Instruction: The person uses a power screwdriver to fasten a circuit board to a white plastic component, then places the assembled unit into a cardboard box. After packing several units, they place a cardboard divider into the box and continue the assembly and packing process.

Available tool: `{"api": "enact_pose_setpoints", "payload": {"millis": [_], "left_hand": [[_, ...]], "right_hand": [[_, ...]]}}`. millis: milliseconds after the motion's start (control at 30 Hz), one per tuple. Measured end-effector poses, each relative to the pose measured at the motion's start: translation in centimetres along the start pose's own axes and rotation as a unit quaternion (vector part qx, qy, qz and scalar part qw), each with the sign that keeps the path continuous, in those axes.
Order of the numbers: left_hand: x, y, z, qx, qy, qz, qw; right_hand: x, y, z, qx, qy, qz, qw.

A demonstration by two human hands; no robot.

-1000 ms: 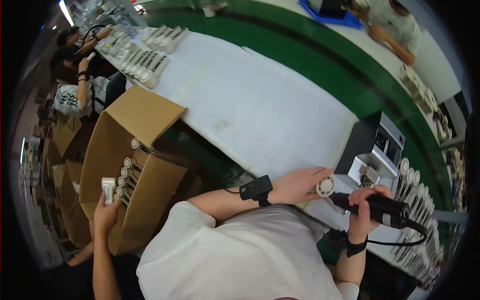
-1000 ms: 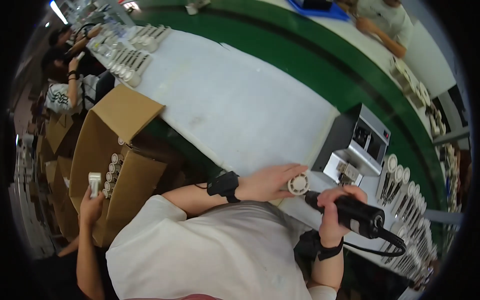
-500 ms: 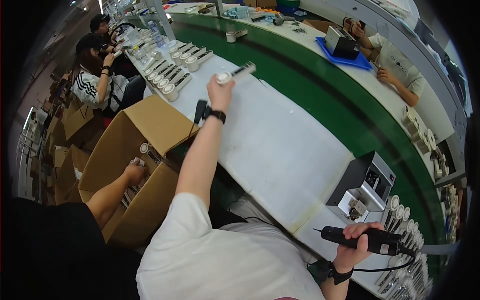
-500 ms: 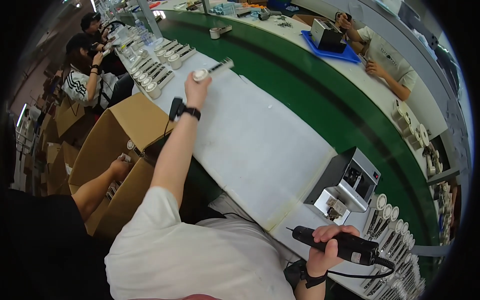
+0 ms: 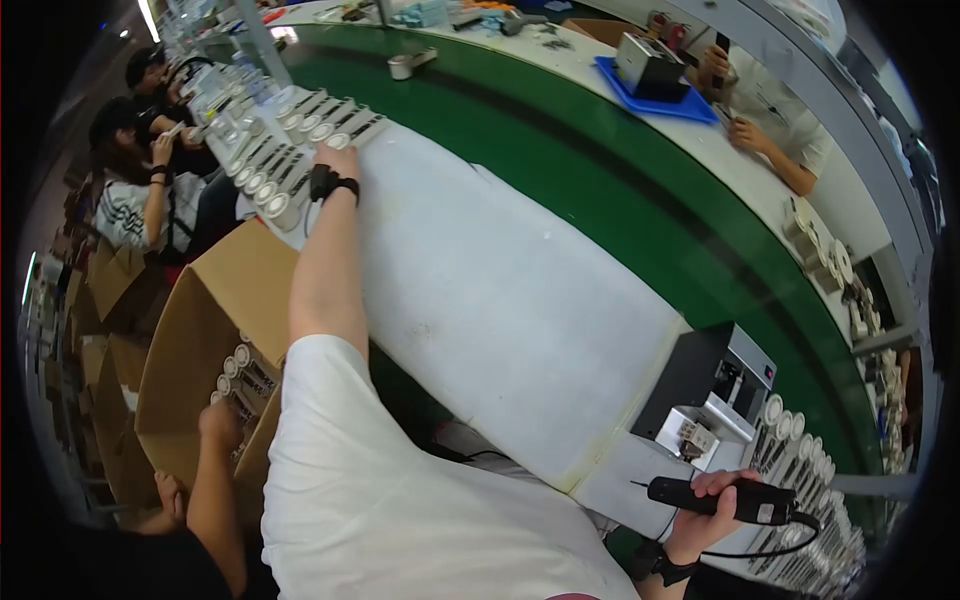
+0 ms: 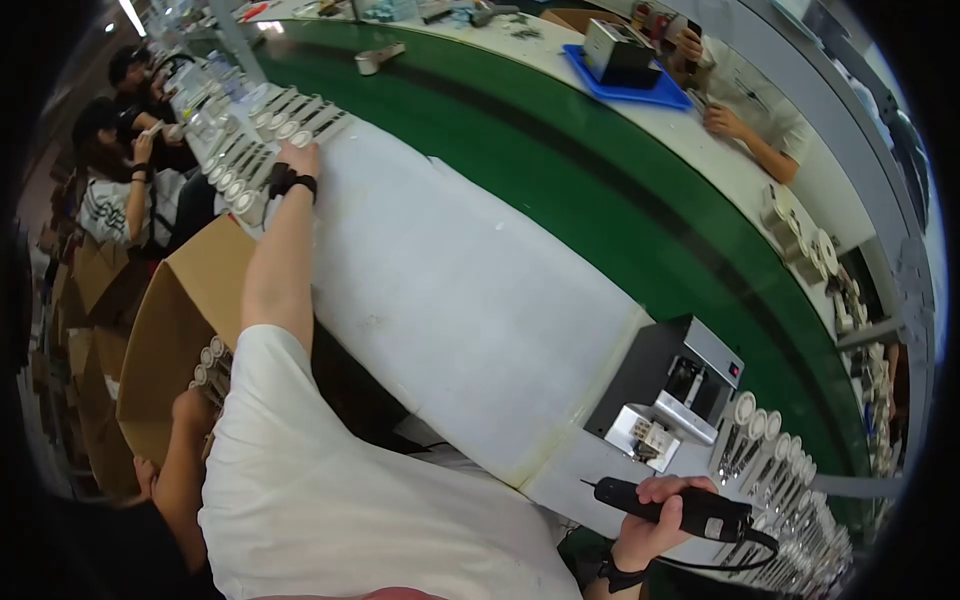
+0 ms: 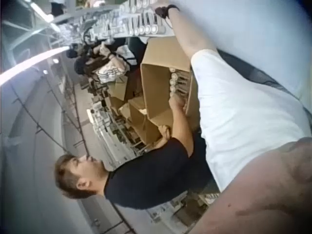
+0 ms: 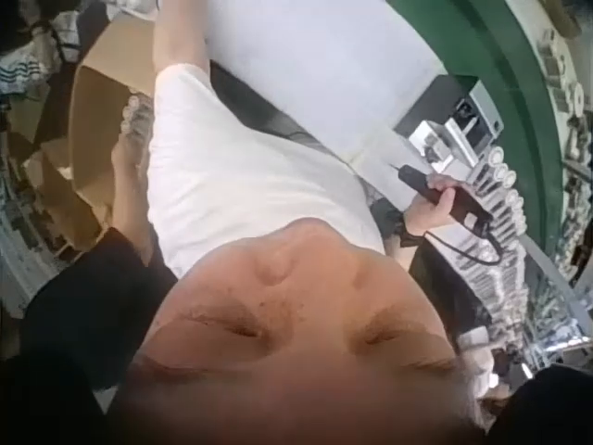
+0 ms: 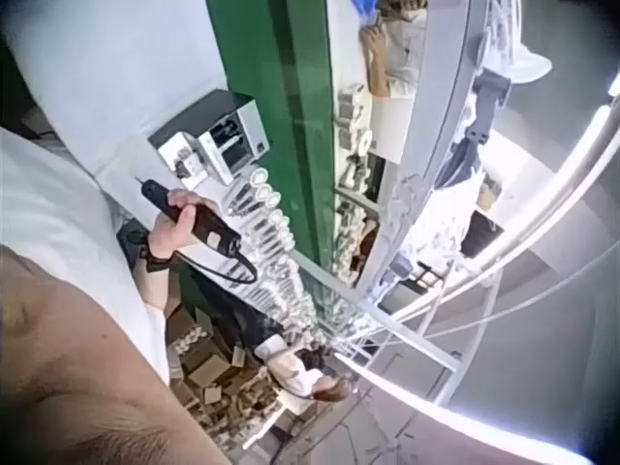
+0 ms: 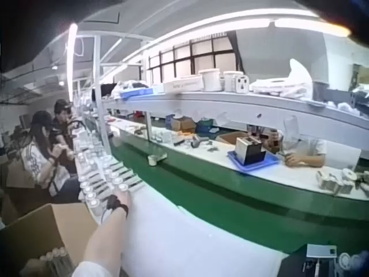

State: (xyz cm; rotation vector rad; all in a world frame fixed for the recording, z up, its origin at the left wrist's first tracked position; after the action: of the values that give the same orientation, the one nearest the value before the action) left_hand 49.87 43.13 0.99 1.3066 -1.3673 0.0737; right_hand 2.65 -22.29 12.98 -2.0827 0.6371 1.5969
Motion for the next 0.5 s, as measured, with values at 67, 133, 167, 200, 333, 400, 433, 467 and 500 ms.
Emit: {"api": "enact_pose_setpoints", "payload": {"millis": [67, 133, 167, 200, 333, 400, 433, 467, 500], "left_hand": [[-4.5, -1.1, -6.7, -0.012, -0.177, -0.357, 0.917], [-5.0, -2.7, -5.9, -0.03, -0.188, -0.466, 0.864], [-9.9, -4.4, -9.3, -0.086, -0.116, -0.421, 0.896], [-10.0, -6.6, -9.4, -0.103, -0.129, -0.531, 0.831], [-8.8, -4.7, -10.2, -0.078, -0.154, -0.678, 0.715], [-1.0, -6.1, -5.3, -0.118, -0.246, -0.559, 0.783], [4.1, -3.5, -2.5, -0.067, -0.204, -0.389, 0.896], [7.3, -0.1, -0.3, -0.012, -0.149, -0.201, 0.968], [14.3, 2.8, 4.1, 0.075, -0.402, -0.023, 0.912]], "right_hand": [[0.5, 0.4, -0.1, -0.014, -0.033, -0.053, 0.998], [0.3, -0.1, 0.1, 0.03, -0.058, -0.053, 0.996], [0.2, -0.5, 0.0, 0.015, -0.061, -0.048, 0.997], [0.2, -0.6, 0.1, 0.015, -0.062, -0.044, 0.997], [-0.5, 1.5, 0.6, 0.043, -0.039, -0.029, 0.998], [-0.5, 2.4, 1.5, 0.049, -0.034, -0.035, 0.998], [-0.3, 3.0, 1.9, 0.056, -0.042, -0.036, 0.997], [-0.1, 3.6, 2.1, 0.053, -0.049, -0.043, 0.996], [0.3, 4.0, 2.4, 0.04, -0.057, -0.054, 0.996]]}}
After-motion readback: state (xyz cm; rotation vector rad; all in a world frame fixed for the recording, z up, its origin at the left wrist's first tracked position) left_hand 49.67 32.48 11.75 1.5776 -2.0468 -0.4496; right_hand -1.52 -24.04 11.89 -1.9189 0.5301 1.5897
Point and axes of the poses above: each hand's wrist, its own z-axis away from the middle knuckle, its own y-axis out of the back of the hand, x = y × z, the point moved 10 cm from there along -z, towards the middle knuckle, and after that the axes turned 13 degrees about z, right-handed, at the moved point
